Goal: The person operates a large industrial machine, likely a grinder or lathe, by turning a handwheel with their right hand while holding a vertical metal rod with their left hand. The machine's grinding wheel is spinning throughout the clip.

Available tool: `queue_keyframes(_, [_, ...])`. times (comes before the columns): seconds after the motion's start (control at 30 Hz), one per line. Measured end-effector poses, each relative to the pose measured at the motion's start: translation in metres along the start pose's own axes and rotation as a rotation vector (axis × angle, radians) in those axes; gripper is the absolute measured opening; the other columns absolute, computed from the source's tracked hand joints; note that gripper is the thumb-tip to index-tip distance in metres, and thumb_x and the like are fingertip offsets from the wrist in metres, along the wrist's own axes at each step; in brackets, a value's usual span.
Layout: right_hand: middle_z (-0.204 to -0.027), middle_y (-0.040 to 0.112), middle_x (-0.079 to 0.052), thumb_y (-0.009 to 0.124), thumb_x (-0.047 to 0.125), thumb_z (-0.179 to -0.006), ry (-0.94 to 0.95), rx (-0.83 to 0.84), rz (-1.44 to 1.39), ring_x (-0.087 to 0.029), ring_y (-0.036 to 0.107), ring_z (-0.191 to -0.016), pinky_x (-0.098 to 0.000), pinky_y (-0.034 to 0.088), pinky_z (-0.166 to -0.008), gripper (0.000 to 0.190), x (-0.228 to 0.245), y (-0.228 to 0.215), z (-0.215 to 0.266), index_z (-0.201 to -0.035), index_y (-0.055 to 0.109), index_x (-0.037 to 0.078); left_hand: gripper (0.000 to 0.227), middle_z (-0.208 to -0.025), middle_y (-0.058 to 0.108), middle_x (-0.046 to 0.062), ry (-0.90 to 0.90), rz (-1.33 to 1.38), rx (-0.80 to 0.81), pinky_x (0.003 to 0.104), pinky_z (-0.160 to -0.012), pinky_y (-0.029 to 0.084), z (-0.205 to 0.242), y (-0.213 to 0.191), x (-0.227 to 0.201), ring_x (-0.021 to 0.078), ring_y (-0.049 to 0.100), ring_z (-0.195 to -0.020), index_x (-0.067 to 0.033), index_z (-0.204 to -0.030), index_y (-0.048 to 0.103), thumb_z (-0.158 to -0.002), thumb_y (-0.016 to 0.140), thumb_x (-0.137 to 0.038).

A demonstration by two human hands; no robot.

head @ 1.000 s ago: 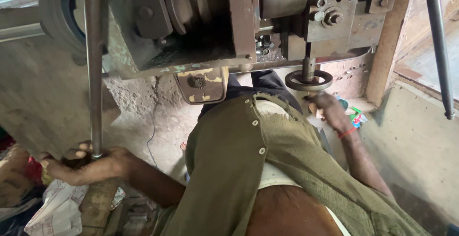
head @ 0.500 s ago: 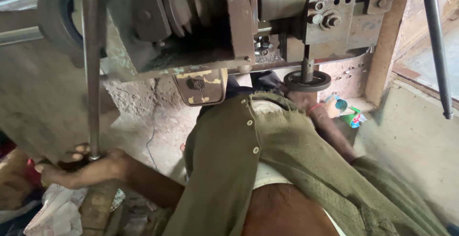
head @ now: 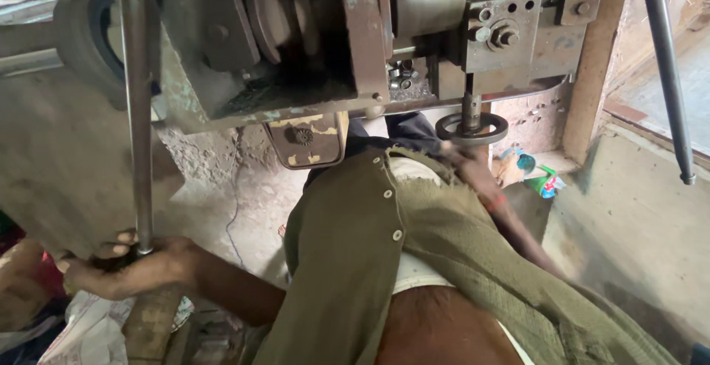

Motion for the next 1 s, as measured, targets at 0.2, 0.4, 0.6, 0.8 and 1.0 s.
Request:
queue_keyframes(0.2, [-0.075, 0.063, -0.006, 0.044, 0.068, -0.105, 0.114, -0.425, -0.42, -0.014, 0.053, -0.057, -0.0283, 0.047, -0.054, 0.078, 0.039, -0.047, 0.015, -0.118, 0.075, -0.002, 0.041, -0.072, 0.043, -0.001, 0.052, -0.065, 0.017, 0.026, -0.055, 0.037, 0.002, 0.003, -0.004, 0.0104, 0.039, -0.059, 0.0068, -0.118, 0.07, -0.1, 0.059, -0.029])
queue_keyframes(0.4, [-0.08, 0.075, -0.007, 0.042, 0.078, -0.096, 0.071, -0.514, -0.462, -0.01, 0.059, -0.061, -0.0236, 0.045, -0.053, 0.091, 0.044, -0.054, 0.009, -0.108, 0.076, -0.006, 0.033, -0.078, 0.046, 0.001, -0.009, -0.018, 0.04, 0.024, -0.054, 0.038, -0.001, -0.001, 0.001, 0.0116, 0.039, -0.063, 0.0027, -0.108, 0.064, -0.106, 0.058, -0.03])
queue_keyframes(0.6, [-0.061, 0.05, 0.0, 0.043, 0.083, -0.098, 0.159, -0.617, -0.424, -0.009, 0.045, -0.053, -0.0289, 0.031, -0.047, 0.085, -0.006, -0.07, -0.003, -0.069, 0.052, 0.004, 0.047, -0.081, 0.053, -0.002, 0.019, -0.139, 0.059, 0.02, -0.054, 0.035, 0.004, 0.003, -0.003, 0.0063, 0.038, -0.06, 0.0033, -0.122, 0.069, -0.101, 0.054, -0.035])
queue_keyframes(0.8, [-0.055, 0.046, 0.002, 0.036, 0.085, -0.094, 0.168, -0.596, -0.278, -0.008, 0.04, -0.049, -0.0288, 0.026, -0.043, 0.085, 0.001, -0.074, -0.004, -0.063, 0.055, 0.008, 0.047, -0.078, 0.05, -0.001, 0.034, -0.097, 0.047, 0.023, -0.055, 0.042, -0.001, -0.003, 0.002, 0.0081, 0.043, -0.059, 0.0032, -0.125, 0.067, -0.101, 0.056, -0.035])
queue_keyframes(1.0, [-0.065, 0.055, -0.003, 0.045, 0.073, -0.103, 0.086, -0.442, -0.212, -0.011, 0.044, -0.053, -0.0308, 0.029, -0.047, 0.078, 0.019, -0.06, 0.011, -0.093, 0.07, -0.001, 0.059, -0.108, 0.059, 0.009, 0.076, -0.212, 0.116, 0.023, -0.065, 0.048, 0.004, 0.003, -0.002, 0.0149, 0.057, -0.088, 0.0086, -0.127, 0.063, -0.106, 0.052, -0.046])
Point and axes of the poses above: each hand's wrist, its own z-axis away from the middle knuckle, its own y-axis out of the palm, x = y × z, the point moved 9 cm from there along -z, towards the middle knuckle
